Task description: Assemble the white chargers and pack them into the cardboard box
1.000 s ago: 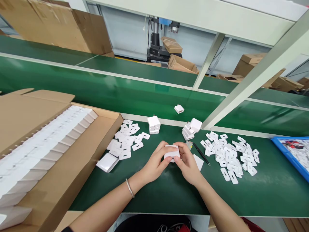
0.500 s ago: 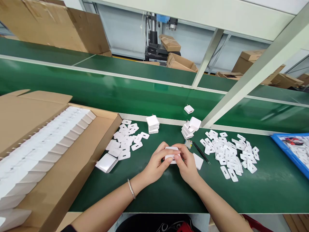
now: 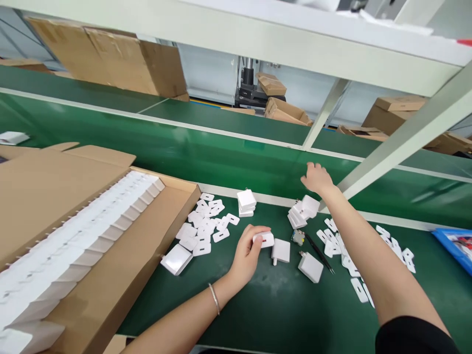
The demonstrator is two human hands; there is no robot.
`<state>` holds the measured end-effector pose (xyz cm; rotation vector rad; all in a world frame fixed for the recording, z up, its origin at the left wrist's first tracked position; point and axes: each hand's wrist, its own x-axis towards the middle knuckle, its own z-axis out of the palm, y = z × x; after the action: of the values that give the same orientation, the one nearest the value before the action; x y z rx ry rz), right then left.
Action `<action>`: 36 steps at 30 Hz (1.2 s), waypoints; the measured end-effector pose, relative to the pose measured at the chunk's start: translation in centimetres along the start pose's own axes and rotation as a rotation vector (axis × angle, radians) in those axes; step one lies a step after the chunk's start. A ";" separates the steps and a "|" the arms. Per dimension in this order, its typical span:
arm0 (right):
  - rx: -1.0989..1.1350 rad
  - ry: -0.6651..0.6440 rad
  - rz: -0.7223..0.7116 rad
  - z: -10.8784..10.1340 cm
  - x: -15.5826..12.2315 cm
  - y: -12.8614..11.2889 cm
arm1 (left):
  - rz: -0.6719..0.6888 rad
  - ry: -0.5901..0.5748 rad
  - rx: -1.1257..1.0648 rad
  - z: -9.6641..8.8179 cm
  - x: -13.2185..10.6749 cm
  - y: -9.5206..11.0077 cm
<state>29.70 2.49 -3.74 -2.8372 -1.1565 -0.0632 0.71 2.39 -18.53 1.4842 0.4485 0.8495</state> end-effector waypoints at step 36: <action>0.415 0.032 -0.353 0.9 -18.7 -0.4 | 0.172 -0.229 -0.062 0.1 0.3 -0.6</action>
<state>16.02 -10.17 -5.90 -2.2481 -1.4535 0.0996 1.09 2.61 -19.03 1.5563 0.1251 0.8076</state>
